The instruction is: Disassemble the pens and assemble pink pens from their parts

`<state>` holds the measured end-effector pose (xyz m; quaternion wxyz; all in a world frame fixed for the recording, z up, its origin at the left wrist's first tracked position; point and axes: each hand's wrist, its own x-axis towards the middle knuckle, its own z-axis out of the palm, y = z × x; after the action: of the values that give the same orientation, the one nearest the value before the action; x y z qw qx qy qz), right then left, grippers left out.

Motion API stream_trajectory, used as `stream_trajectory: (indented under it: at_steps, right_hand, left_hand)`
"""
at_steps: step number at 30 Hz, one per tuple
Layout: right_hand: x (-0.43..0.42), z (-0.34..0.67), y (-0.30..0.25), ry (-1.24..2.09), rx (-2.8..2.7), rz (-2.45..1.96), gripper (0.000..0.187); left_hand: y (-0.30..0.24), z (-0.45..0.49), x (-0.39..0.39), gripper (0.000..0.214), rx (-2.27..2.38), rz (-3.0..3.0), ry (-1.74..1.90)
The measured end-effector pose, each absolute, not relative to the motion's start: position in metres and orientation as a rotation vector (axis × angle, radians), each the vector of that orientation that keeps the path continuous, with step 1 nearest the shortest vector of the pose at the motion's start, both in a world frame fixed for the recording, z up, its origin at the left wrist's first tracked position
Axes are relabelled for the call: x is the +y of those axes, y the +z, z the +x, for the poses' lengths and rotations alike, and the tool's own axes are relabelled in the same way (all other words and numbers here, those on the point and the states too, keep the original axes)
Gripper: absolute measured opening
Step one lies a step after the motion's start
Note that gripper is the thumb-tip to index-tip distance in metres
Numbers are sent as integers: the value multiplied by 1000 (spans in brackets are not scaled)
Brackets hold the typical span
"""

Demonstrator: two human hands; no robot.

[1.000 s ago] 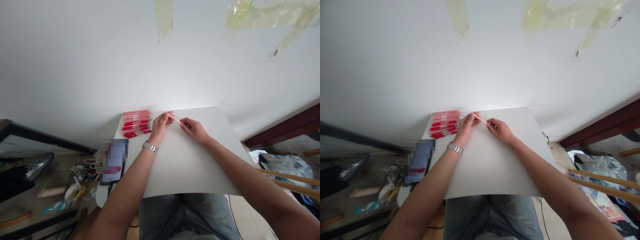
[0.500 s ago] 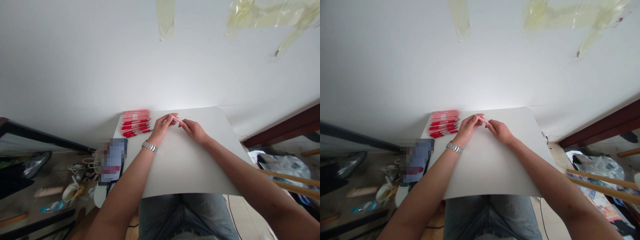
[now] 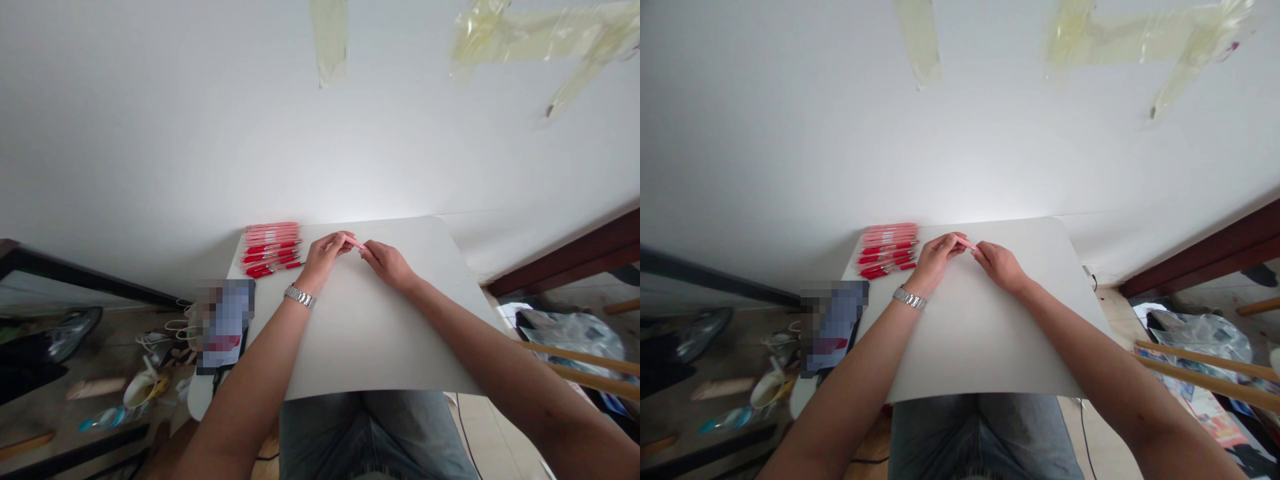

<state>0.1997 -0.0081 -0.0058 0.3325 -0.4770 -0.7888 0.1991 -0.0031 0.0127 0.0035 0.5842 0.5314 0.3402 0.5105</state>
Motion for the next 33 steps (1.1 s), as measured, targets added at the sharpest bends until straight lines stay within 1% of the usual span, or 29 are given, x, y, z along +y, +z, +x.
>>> stream_trajectory:
  at_steps: [6,14,22,26,33]
  right_hand:
    - [-9,199,-5,414,-2072,-1243,36]
    - [-11,199,-5,458,-2030,-1260,32]
    - [-10,199,1,476,-1982,-1186,46]
    - [-10,199,1,462,-1982,-1181,46]
    - [-11,198,4,383,-1979,-1180,43]
  left_hand:
    - [0,-2,14,42,815,1194,1204]
    - [2,-1,13,43,836,1220,1209]
    - [4,-1,13,42,819,1245,1214]
    - [3,-1,13,43,820,1220,1223]
    - [3,-1,13,39,817,1212,1233]
